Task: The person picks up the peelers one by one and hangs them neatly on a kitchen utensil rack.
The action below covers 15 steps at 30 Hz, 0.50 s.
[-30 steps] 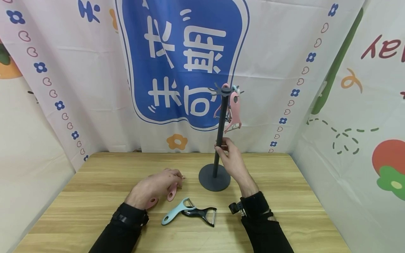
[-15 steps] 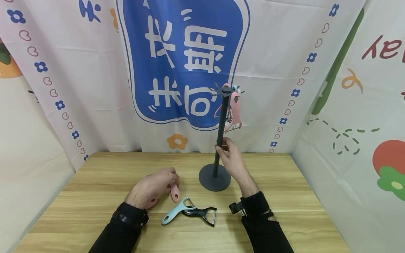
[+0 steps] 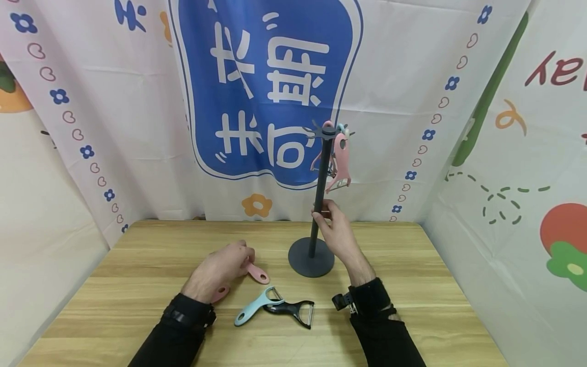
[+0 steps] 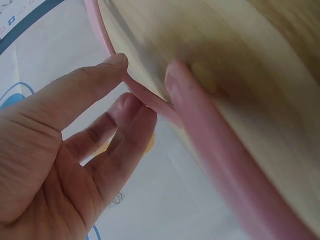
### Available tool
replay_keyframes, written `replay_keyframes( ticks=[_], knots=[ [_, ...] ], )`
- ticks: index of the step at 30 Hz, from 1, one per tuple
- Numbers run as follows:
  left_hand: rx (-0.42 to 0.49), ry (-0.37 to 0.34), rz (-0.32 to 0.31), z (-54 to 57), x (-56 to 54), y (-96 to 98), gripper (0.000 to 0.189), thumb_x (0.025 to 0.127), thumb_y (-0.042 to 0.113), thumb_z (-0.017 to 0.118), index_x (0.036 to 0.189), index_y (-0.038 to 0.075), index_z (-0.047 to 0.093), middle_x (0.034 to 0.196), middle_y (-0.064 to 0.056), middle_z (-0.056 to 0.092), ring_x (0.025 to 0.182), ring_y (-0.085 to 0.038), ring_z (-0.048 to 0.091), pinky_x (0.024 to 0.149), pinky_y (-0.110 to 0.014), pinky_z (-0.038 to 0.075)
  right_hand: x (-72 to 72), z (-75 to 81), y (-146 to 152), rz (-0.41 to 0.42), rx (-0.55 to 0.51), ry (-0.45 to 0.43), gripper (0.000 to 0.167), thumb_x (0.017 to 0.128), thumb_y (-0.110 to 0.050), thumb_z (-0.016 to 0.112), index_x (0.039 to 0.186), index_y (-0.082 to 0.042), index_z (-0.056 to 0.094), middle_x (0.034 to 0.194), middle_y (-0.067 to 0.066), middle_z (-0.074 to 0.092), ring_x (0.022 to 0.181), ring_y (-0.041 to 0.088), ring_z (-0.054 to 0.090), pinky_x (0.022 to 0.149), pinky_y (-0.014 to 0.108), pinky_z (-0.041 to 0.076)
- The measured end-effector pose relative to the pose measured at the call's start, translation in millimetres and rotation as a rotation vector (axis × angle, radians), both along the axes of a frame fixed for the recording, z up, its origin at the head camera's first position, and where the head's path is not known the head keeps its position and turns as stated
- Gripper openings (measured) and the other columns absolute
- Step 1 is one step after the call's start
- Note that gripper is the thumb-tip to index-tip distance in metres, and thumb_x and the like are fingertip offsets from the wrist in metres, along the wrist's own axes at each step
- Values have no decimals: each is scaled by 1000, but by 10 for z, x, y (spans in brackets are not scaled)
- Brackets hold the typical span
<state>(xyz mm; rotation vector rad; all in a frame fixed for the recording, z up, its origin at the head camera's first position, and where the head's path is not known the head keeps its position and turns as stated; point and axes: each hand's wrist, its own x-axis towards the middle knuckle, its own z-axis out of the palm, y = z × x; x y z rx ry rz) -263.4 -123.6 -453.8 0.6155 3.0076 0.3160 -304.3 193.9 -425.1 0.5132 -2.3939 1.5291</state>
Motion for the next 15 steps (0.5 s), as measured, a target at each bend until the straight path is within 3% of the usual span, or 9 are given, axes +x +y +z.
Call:
replay_keyframes(
  ticks=[4, 8, 12, 15],
  knots=[
    [7, 12, -80, -6, -18, -11, 20, 105, -2, 83, 120, 10, 85, 121, -9, 76, 108, -26, 74, 94, -48, 71, -5, 3, 7, -1, -4, -6, 30, 123, -9, 61, 149, 5, 63, 144, 30, 72, 140, 49, 73, 126, 66, 61],
    [51, -20, -172, -25, -33, -26, 38, 104, -14, 73, 123, 15, 87, 131, -7, 80, 126, -32, 75, 112, -56, 68, -10, 0, 7, -3, -7, -5, 32, 123, -9, 61, 151, 7, 62, 143, 28, 73, 137, 47, 74, 124, 64, 62],
    [126, -85, -174, -43, -26, -17, 38, 106, -11, 69, 121, 18, 88, 134, -7, 83, 127, -32, 74, 115, -63, 65, -22, -10, 5, -5, -5, 9, 32, 122, -8, 62, 150, 7, 62, 140, 27, 74, 132, 45, 75, 120, 62, 64],
    [130, -85, -171, -65, -29, 3, 33, 109, -6, 69, 119, 19, 89, 134, -6, 84, 128, -31, 75, 117, -62, 64, -27, -8, -3, -3, -12, 22, 30, 121, -6, 63, 148, 6, 63, 139, 28, 74, 130, 45, 75, 122, 62, 62]
  ],
)
